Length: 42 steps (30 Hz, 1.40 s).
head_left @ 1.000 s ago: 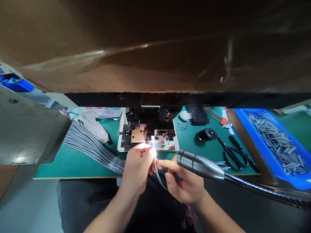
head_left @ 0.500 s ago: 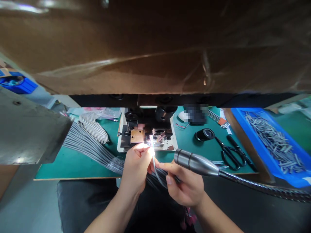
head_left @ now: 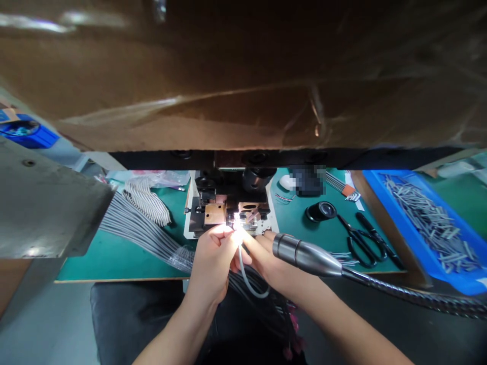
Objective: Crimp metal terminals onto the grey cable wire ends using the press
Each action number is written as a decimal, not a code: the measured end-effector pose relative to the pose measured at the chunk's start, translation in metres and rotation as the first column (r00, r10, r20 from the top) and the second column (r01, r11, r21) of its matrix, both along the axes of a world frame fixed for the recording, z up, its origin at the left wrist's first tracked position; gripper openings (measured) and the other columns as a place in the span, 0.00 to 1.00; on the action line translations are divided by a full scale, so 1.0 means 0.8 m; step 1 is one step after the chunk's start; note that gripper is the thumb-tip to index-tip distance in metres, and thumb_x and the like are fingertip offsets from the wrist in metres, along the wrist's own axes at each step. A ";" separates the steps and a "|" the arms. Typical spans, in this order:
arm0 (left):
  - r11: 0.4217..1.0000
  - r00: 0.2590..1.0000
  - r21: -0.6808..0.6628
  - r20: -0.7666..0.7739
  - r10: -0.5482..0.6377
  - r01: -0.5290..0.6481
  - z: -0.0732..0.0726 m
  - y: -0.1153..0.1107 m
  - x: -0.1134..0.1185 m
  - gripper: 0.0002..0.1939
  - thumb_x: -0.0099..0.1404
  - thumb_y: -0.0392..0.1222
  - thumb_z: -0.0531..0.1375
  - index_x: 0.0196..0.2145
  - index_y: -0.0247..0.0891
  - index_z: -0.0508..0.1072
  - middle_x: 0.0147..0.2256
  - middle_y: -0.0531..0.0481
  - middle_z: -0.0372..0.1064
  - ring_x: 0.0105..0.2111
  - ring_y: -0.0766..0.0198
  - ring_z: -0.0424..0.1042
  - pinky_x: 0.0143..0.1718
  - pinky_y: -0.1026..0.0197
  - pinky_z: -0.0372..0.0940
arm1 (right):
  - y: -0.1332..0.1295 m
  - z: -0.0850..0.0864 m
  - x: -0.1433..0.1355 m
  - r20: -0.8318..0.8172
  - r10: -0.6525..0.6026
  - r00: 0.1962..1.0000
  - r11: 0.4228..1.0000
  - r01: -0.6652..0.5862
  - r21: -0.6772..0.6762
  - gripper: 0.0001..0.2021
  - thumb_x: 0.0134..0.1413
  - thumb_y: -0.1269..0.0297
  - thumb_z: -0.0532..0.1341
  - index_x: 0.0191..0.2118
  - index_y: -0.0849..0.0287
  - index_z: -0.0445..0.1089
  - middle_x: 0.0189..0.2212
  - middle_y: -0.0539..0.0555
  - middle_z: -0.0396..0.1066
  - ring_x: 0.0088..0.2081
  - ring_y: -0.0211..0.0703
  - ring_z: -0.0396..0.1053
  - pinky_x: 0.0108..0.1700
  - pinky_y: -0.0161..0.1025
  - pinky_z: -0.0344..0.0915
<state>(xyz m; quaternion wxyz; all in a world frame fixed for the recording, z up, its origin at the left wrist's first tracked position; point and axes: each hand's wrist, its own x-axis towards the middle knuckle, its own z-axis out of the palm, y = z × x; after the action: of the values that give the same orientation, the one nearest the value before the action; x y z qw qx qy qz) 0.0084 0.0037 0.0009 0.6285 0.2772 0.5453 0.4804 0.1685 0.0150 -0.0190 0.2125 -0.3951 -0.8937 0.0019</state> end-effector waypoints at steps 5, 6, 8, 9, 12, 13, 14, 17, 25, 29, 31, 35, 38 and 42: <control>1.000 1.000 0.026 -0.011 -0.005 0.006 -0.005 0.000 0.000 0.10 0.62 0.39 0.59 0.23 0.36 0.70 0.18 0.52 0.71 0.15 0.72 0.61 0.17 0.71 0.54 | -0.012 -0.005 -0.011 0.121 -0.015 0.993 0.999 0.019 -0.028 0.10 0.67 0.69 0.54 0.46 0.55 0.73 0.23 0.48 0.60 0.23 0.40 0.53 0.28 0.41 0.49; 0.999 1.000 0.033 -0.015 -0.004 0.004 -0.006 0.000 -0.001 0.10 0.62 0.39 0.60 0.23 0.36 0.70 0.18 0.52 0.71 0.15 0.72 0.61 0.17 0.71 0.54 | -0.011 -0.004 -0.012 0.116 -0.024 0.993 0.999 0.029 -0.041 0.10 0.66 0.69 0.55 0.45 0.56 0.73 0.22 0.47 0.59 0.23 0.39 0.52 0.27 0.41 0.49; 0.999 1.000 0.035 -0.029 0.006 -0.005 -0.008 0.000 0.000 0.10 0.62 0.40 0.60 0.24 0.36 0.71 0.17 0.53 0.70 0.14 0.72 0.61 0.16 0.70 0.53 | -0.007 0.005 -0.012 0.085 -0.049 0.995 0.996 0.055 -0.076 0.09 0.63 0.70 0.57 0.44 0.57 0.74 0.19 0.46 0.56 0.21 0.38 0.51 0.26 0.40 0.49; 0.999 0.999 0.030 -0.034 0.012 -0.011 -0.008 0.000 0.000 0.09 0.61 0.40 0.60 0.24 0.36 0.71 0.17 0.53 0.70 0.14 0.71 0.61 0.16 0.70 0.53 | -0.004 0.011 -0.010 0.074 -0.053 0.996 0.993 0.061 -0.099 0.10 0.61 0.71 0.57 0.43 0.57 0.75 0.19 0.45 0.57 0.21 0.37 0.52 0.25 0.39 0.49; 1.000 0.999 0.007 -0.036 0.025 -0.025 -0.009 0.000 0.001 0.10 0.60 0.40 0.59 0.22 0.36 0.70 0.16 0.52 0.69 0.14 0.71 0.61 0.16 0.70 0.53 | -0.002 0.029 0.004 0.012 -0.065 0.998 0.986 0.066 -0.155 0.14 0.57 0.73 0.55 0.44 0.58 0.77 0.20 0.47 0.62 0.22 0.38 0.57 0.27 0.38 0.54; 1.000 0.999 0.004 -0.033 0.025 -0.025 -0.009 0.000 0.001 0.11 0.60 0.39 0.59 0.21 0.36 0.70 0.16 0.51 0.69 0.14 0.71 0.61 0.16 0.70 0.53 | -0.003 0.032 0.009 -0.033 -0.072 0.997 0.982 0.066 -0.175 0.16 0.56 0.73 0.55 0.45 0.58 0.77 0.21 0.48 0.64 0.23 0.38 0.60 0.28 0.37 0.56; 1.000 0.999 0.005 -0.029 0.023 -0.023 -0.009 0.000 0.001 0.11 0.60 0.39 0.59 0.21 0.36 0.70 0.16 0.51 0.69 0.14 0.71 0.61 0.16 0.70 0.53 | -0.006 0.034 0.014 -0.084 -0.080 0.993 0.979 0.063 -0.193 0.17 0.56 0.73 0.54 0.45 0.58 0.77 0.22 0.49 0.66 0.24 0.38 0.61 0.29 0.37 0.58; 1.000 0.999 0.019 -0.031 0.013 -0.012 -0.008 0.000 0.001 0.13 0.60 0.40 0.59 0.19 0.36 0.70 0.16 0.51 0.69 0.14 0.72 0.60 0.16 0.70 0.53 | -0.014 0.027 0.025 -0.198 -0.112 0.974 0.973 0.067 -0.221 0.15 0.56 0.72 0.54 0.41 0.58 0.79 0.23 0.50 0.69 0.24 0.39 0.64 0.29 0.36 0.61; 0.999 1.000 0.037 -0.024 0.009 -0.008 -0.011 -0.002 0.001 0.14 0.61 0.40 0.59 0.19 0.36 0.70 0.16 0.50 0.69 0.14 0.72 0.60 0.16 0.70 0.53 | -0.023 0.016 0.029 -0.296 -0.031 0.955 0.993 -0.006 -0.121 0.16 0.57 0.72 0.55 0.44 0.56 0.79 0.22 0.48 0.71 0.21 0.37 0.63 0.26 0.35 0.61; 0.999 1.000 0.034 -0.016 0.010 -0.009 -0.010 -0.002 0.000 0.13 0.61 0.40 0.59 0.20 0.36 0.70 0.16 0.51 0.70 0.14 0.71 0.60 0.16 0.69 0.53 | -0.024 0.015 0.029 -0.303 -0.023 0.953 0.990 -0.020 -0.138 0.17 0.56 0.72 0.55 0.44 0.54 0.79 0.25 0.49 0.74 0.22 0.37 0.65 0.27 0.36 0.63; 0.999 1.000 0.033 -0.010 0.012 -0.012 -0.009 -0.002 0.000 0.12 0.60 0.40 0.59 0.20 0.36 0.70 0.16 0.51 0.70 0.14 0.71 0.60 0.16 0.69 0.53 | -0.025 0.014 0.028 -0.304 -0.029 0.952 0.984 -0.026 -0.175 0.17 0.57 0.73 0.55 0.45 0.54 0.79 0.24 0.48 0.73 0.21 0.36 0.64 0.26 0.35 0.61; 1.000 1.000 0.024 -0.001 0.015 -0.015 -0.006 -0.001 0.001 0.11 0.60 0.39 0.58 0.21 0.36 0.69 0.16 0.51 0.70 0.14 0.72 0.60 0.16 0.70 0.53 | -0.028 0.014 0.027 -0.290 -0.035 0.956 0.975 -0.031 -0.218 0.19 0.56 0.73 0.54 0.47 0.52 0.78 0.24 0.48 0.72 0.21 0.36 0.62 0.25 0.34 0.58; 1.000 1.000 0.024 -0.005 0.012 -0.012 -0.005 0.000 0.002 0.11 0.60 0.39 0.58 0.20 0.36 0.69 0.16 0.51 0.70 0.14 0.72 0.60 0.17 0.70 0.53 | -0.028 0.014 0.027 -0.283 -0.036 0.958 0.970 -0.034 -0.241 0.19 0.56 0.73 0.54 0.47 0.52 0.78 0.23 0.48 0.72 0.20 0.36 0.61 0.24 0.34 0.58; 1.000 1.000 0.028 -0.026 0.010 -0.009 -0.005 -0.001 0.001 0.11 0.59 0.39 0.58 0.20 0.36 0.70 0.16 0.51 0.70 0.14 0.71 0.60 0.17 0.69 0.53 | -0.029 0.014 0.030 -0.315 -0.041 0.948 0.972 -0.035 -0.232 0.18 0.56 0.73 0.55 0.46 0.52 0.78 0.23 0.47 0.72 0.21 0.36 0.62 0.26 0.34 0.60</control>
<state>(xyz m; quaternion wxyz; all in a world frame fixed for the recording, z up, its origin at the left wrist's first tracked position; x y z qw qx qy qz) 0.0095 0.0033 -0.0029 0.6151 0.2898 0.5478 0.4874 0.1923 -0.0081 -0.0078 0.3055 -0.4132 -0.8407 0.1709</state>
